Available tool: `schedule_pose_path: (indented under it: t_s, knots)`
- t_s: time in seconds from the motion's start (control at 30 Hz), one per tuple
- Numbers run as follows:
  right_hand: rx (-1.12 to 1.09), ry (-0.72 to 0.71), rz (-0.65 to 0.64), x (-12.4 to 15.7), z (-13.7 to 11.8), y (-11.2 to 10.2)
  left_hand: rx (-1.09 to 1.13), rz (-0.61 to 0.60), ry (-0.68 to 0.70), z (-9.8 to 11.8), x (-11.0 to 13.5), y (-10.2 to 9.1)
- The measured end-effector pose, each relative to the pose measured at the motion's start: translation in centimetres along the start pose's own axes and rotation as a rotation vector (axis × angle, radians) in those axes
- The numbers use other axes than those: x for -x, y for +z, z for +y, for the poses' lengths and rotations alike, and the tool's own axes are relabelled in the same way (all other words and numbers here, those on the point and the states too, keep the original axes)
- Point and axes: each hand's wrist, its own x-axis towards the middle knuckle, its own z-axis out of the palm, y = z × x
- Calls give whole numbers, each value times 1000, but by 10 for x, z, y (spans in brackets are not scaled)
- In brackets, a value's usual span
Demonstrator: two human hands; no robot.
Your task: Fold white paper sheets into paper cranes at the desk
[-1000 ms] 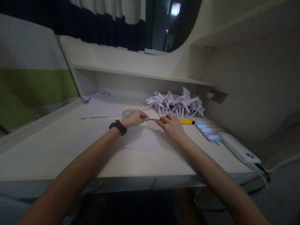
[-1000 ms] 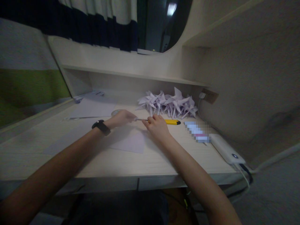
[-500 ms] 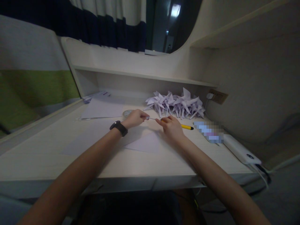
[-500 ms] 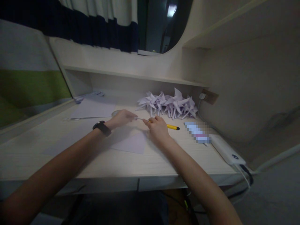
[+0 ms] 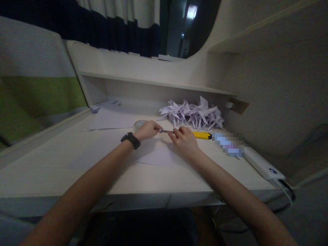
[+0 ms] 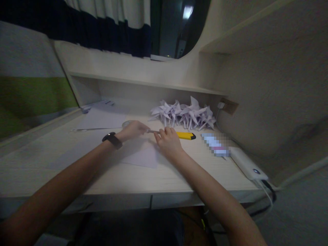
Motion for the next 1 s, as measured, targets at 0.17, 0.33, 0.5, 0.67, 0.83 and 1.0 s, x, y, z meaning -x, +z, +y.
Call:
schedule_pose_path:
  t_s: [0.17, 0.33, 0.5, 0.67, 0.83, 1.0]
  knots:
    - [-10, -10, 4, 0, 1, -1, 35, -2, -35, 2, 0, 0]
    - [-62, 58, -34, 0, 2, 6, 59, 60, -81, 2, 0, 0]
    - [-71, 64, -49, -1, 3, 5, 67, 77, -71, 4, 1, 1]
    - [-72, 29, -35, -1, 3, 0, 37, 32, -75, 3, 1, 1]
    - [-285, 156, -26, 2, 8, 12, 37, 50, -95, 1, 1, -2]
    - [-415, 323, -57, 1, 35, 34, 44, 7, -139, -8, 5, -2]
